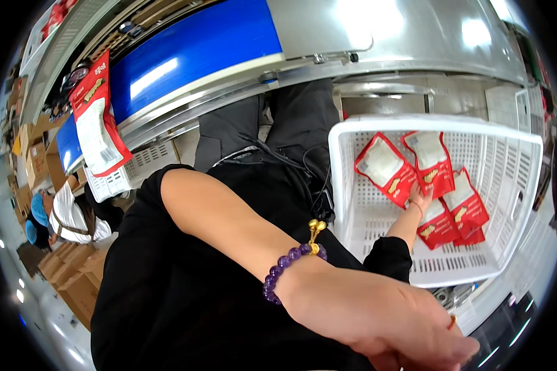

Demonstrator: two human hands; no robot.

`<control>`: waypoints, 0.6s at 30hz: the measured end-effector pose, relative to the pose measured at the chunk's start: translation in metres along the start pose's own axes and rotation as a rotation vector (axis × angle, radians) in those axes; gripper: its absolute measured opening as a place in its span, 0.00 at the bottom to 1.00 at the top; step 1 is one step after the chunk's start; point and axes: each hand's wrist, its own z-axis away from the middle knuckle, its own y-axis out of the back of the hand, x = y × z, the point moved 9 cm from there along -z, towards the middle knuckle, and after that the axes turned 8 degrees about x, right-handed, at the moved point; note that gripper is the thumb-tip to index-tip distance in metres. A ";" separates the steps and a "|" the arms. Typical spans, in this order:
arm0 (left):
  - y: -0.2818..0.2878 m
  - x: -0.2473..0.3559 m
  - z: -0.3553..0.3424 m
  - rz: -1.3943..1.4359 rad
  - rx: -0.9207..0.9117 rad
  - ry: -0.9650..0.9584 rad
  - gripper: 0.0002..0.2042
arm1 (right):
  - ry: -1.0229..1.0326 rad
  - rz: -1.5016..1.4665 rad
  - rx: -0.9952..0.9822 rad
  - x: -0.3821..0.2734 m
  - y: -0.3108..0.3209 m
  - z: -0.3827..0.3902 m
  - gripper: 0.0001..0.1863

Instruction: The person picks up red bags from a white basket, places them onto a sealing machine's conveyor belt, and then puts the bags back into a basket.

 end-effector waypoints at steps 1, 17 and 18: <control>0.001 0.003 -0.003 0.038 -0.048 -0.034 0.21 | 0.029 -0.005 0.053 -0.023 0.009 -0.011 0.24; 0.046 0.033 0.068 -0.422 0.089 -0.491 0.22 | 1.285 0.550 -0.185 -0.055 -0.084 0.201 0.10; 0.056 0.039 0.077 -0.475 0.137 -0.526 0.22 | 1.511 0.673 -0.126 -0.054 -0.104 0.258 0.11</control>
